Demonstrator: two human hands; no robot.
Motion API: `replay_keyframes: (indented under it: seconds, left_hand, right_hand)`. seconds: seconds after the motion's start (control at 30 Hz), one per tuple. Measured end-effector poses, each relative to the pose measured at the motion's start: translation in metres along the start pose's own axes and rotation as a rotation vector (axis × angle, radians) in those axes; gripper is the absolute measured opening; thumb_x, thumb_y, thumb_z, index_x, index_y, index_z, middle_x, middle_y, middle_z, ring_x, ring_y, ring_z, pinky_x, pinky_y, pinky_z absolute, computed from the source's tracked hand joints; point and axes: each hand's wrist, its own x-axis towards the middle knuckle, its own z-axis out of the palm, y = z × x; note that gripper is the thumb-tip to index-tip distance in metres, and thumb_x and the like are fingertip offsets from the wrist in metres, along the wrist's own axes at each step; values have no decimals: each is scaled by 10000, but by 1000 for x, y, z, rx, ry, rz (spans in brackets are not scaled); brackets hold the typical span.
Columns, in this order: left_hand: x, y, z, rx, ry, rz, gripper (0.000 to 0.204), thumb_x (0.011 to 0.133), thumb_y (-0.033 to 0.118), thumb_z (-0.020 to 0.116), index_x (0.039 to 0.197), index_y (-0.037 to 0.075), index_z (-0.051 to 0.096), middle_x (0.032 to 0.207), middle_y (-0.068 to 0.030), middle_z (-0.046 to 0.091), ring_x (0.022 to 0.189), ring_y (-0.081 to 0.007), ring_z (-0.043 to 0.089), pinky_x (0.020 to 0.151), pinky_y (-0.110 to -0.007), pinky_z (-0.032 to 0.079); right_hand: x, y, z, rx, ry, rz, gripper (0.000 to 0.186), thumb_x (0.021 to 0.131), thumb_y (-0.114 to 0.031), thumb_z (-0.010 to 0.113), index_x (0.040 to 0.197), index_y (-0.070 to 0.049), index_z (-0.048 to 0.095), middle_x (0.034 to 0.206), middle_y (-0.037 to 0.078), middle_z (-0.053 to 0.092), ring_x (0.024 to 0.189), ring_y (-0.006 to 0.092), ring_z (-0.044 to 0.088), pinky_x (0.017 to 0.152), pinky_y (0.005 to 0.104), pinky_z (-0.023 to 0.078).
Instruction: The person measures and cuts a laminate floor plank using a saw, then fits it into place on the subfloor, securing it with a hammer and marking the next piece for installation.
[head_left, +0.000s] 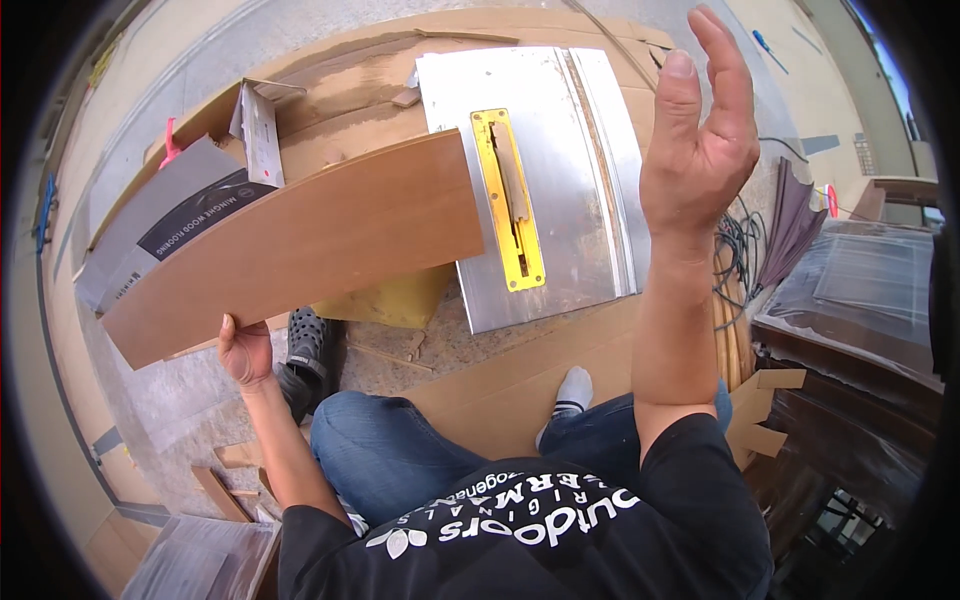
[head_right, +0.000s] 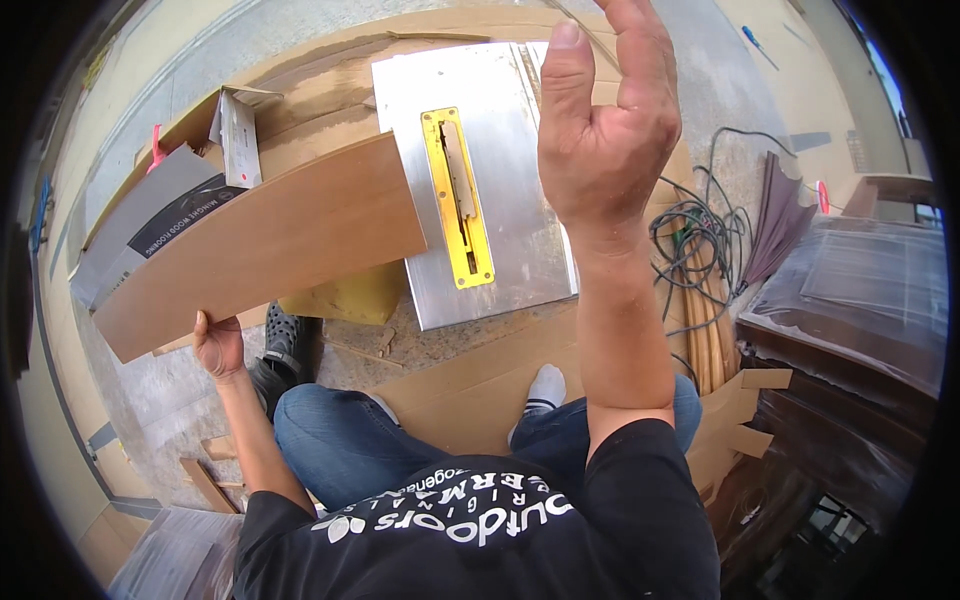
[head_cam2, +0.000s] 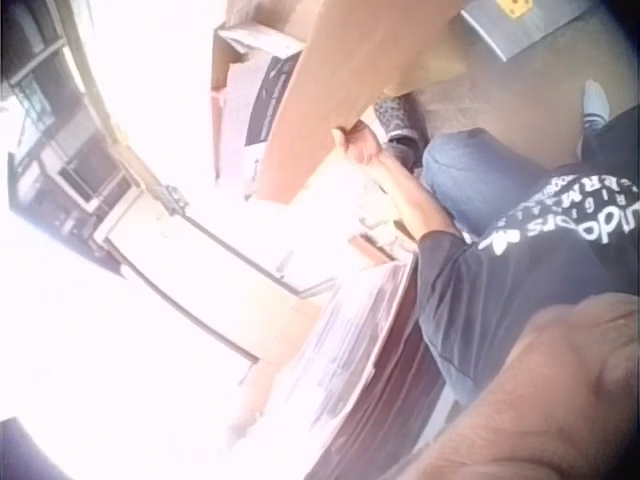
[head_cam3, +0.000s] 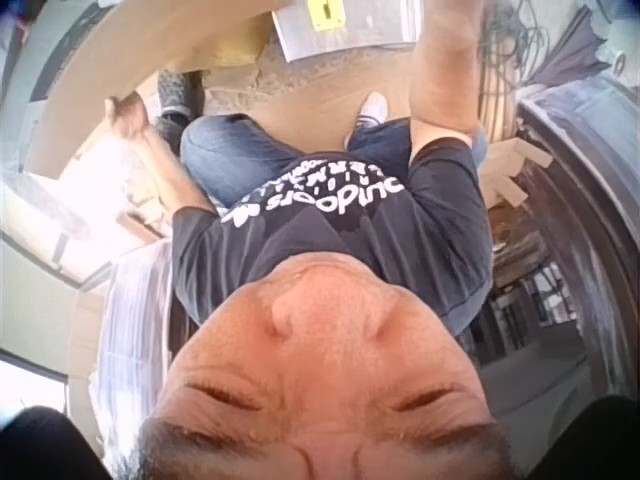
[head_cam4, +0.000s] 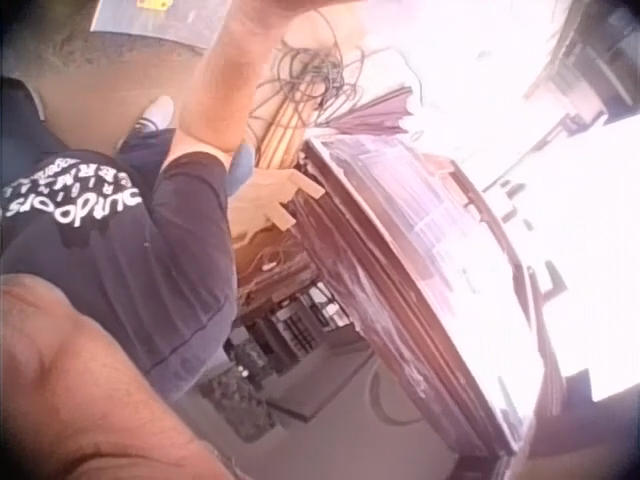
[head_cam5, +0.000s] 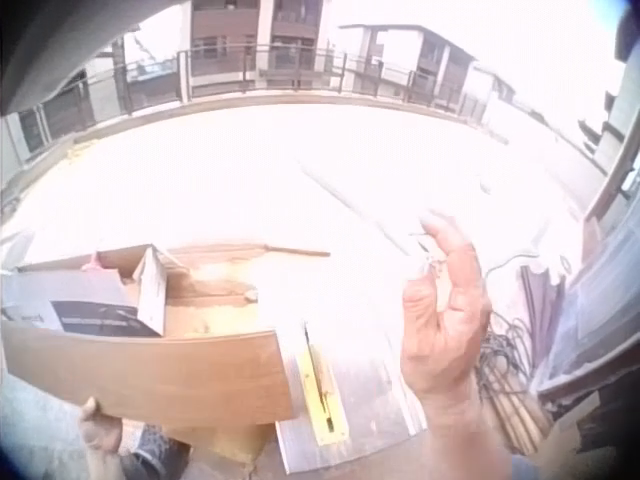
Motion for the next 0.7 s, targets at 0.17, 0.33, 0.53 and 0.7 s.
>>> replay_keyframes:
  seconds: [0.17, 0.33, 0.53, 0.7]
  left_hand:
    - [-4, 22, 8, 32, -49, 93, 386, 1000, 122, 634, 1372, 18, 637, 1422, -104, 666, 1318, -225, 616, 1149, -440, 456]
    - [-12, 42, 43, 77, -102, 186, 382, 998, 130, 637, 1369, 38, 653, 1447, -92, 653, 1360, -233, 586, 1175, -476, 429]
    - [-50, 79, 125, 158, 9, 330, 428, 1028, 227, 673, 1426, 77, 619, 1488, -66, 621, 1366, -240, 576, 1174, -473, 440]
    - [-82, 94, 195, 239, 444, 326, 359, 1060, 199, 627, 1379, 36, 618, 1394, -86, 671, 1264, -210, 644, 1103, -401, 518]
  right_hand:
    - [46, 182, 119, -125, -626, 137, 609, 1085, -538, 479, 1469, -77, 585, 1437, 197, 635, 1335, 384, 584, 1110, 442, 468]
    - [44, 229, 176, -400, -1256, 528, 867, 990, -776, 423, 1480, -80, 587, 1473, 190, 607, 1313, 351, 604, 1115, 478, 449]
    - [36, 244, 195, -247, -1343, 752, 818, 972, -751, 494, 1384, -64, 662, 1376, 185, 674, 1227, 327, 663, 1059, 468, 484]
    - [-48, 288, 95, -104, -326, 878, 604, 1034, -519, 561, 1274, 23, 680, 1251, 239, 705, 1156, 371, 670, 1007, 435, 510]
